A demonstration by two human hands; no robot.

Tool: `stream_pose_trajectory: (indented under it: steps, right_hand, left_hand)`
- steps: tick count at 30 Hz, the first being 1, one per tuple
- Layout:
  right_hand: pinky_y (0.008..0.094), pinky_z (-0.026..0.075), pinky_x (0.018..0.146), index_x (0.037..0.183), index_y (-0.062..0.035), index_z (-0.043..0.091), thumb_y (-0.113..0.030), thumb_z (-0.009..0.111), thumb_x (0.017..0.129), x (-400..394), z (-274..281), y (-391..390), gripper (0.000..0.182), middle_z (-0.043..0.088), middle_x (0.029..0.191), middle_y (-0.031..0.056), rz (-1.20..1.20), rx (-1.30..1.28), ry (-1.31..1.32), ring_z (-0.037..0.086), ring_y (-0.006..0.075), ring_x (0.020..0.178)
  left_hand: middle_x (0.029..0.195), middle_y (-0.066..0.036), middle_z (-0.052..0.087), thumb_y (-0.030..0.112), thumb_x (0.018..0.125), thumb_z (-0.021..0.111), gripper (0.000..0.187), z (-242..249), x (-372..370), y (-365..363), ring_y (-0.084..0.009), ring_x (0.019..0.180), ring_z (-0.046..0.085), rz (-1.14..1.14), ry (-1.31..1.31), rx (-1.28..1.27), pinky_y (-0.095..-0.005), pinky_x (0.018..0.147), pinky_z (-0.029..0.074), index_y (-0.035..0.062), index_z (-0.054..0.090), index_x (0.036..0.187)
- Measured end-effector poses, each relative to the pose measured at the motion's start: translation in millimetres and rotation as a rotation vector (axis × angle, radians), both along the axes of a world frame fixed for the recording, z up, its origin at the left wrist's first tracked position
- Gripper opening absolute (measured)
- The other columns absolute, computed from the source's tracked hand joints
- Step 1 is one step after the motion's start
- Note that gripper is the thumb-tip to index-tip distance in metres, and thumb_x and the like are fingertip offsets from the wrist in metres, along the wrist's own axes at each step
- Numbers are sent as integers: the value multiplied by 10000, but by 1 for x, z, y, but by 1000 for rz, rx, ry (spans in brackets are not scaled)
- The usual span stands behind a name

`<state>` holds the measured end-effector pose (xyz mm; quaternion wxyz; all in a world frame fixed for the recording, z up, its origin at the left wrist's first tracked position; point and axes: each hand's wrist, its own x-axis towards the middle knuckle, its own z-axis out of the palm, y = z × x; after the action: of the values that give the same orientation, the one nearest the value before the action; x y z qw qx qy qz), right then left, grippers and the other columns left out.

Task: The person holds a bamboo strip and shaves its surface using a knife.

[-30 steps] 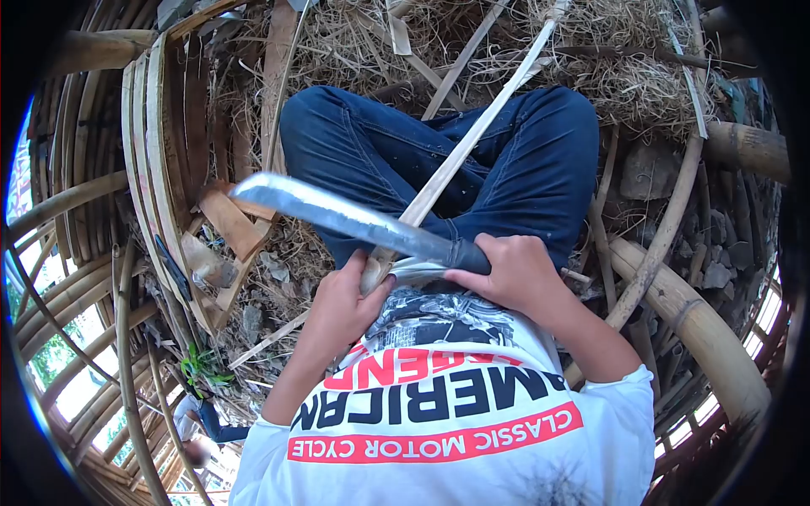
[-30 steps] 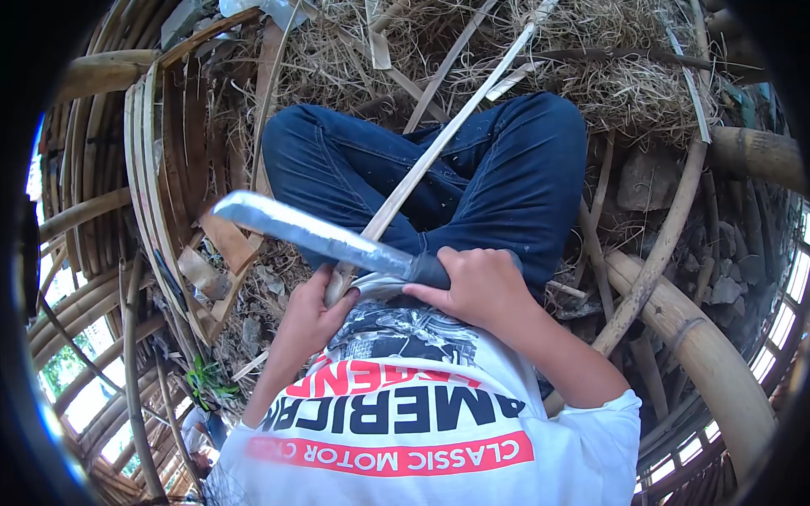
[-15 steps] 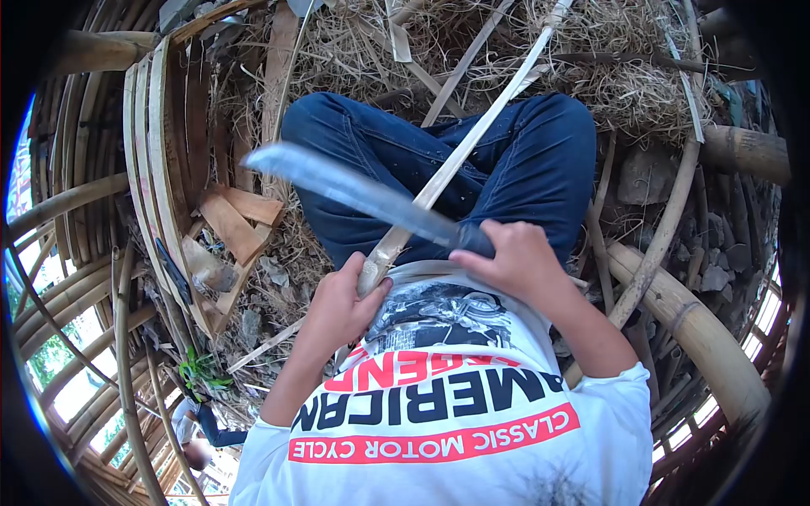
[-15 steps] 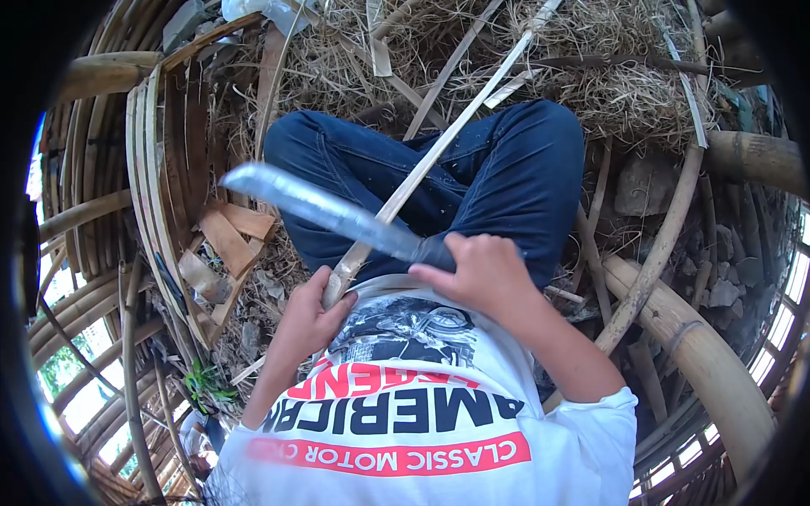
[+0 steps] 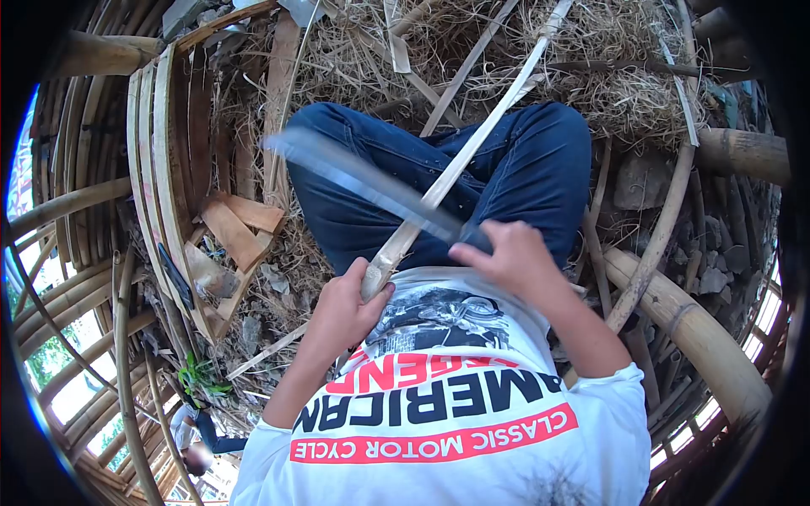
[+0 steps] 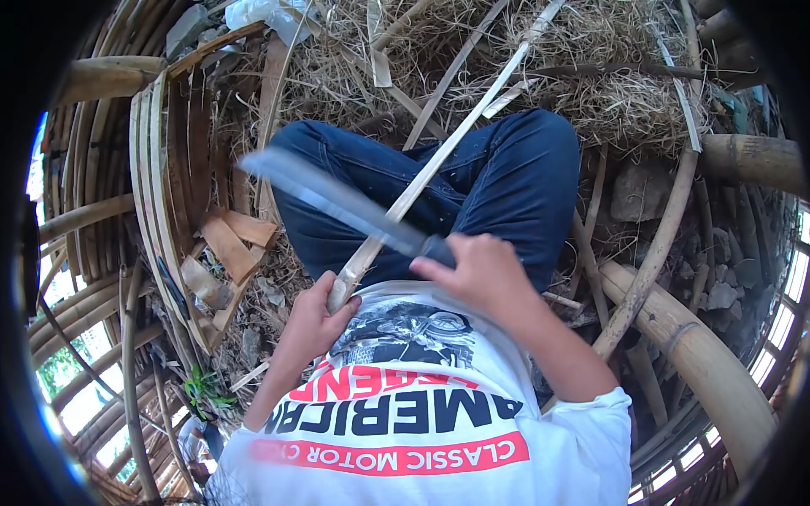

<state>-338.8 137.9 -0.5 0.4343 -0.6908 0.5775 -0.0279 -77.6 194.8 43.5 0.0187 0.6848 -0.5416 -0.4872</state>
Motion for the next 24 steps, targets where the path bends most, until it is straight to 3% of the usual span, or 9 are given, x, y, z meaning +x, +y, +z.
stream_pose_trajectory:
  steps: [2,5,7,10,14,17,19,24]
  right_hand:
    - [482,544,625,725,-11,652,-684,627,827,12,-4,13,681,654,656,216,134,21,-42,678,397,636]
    - [469,532,632,727,-13,642,-601,718,793,8,-3,7,597,635,644,226,123,-27,-42,659,412,643]
    - [479,550,639,759,-18,678,-672,638,820,-8,-10,-7,658,659,665,221,73,-108,89,682,405,667]
    - [484,542,681,755,-9,688,-623,653,831,-33,-24,-32,619,676,728,242,-129,-60,113,684,415,727]
    - [487,541,711,757,-3,691,-607,652,845,-28,-16,-27,612,676,734,249,-185,-4,48,684,423,757]
    - [484,545,683,751,-5,685,-618,652,840,-5,-5,1,620,675,715,235,-117,56,-59,688,415,727]
    - [465,523,612,710,-13,646,-564,715,806,6,0,14,564,631,632,211,108,-19,-13,653,413,628]
    - [478,521,632,730,-19,666,-571,713,806,-7,-1,-2,558,638,651,217,70,-54,-1,658,417,661]
  left_hand:
    - [653,-254,588,245,886,703,323,-3,3,3,-469,668,611,27,26,-55,-467,594,466,-16,516,924]
    - [644,-243,583,250,884,707,330,5,3,1,-456,641,605,24,-3,47,-449,584,464,-16,516,918]
    - [642,-238,581,253,883,710,334,3,5,4,-442,630,606,13,17,9,-441,582,463,-16,515,917]
    - [649,-234,581,251,883,712,334,-3,3,4,-423,623,611,-7,39,-6,-430,582,463,-15,514,915]
    - [667,-237,582,247,882,711,329,-9,2,5,-402,629,615,32,97,-1,-429,592,463,-15,517,921]
    - [669,-231,578,246,878,714,327,-7,3,1,-385,616,597,30,26,77,-424,599,465,-16,527,936]
    - [671,-228,577,241,874,713,321,-15,6,8,-374,612,594,43,61,14,-419,601,466,-15,532,946]
    - [688,-223,578,208,864,703,290,-12,9,8,-355,612,591,28,66,33,-409,609,473,-10,540,967]
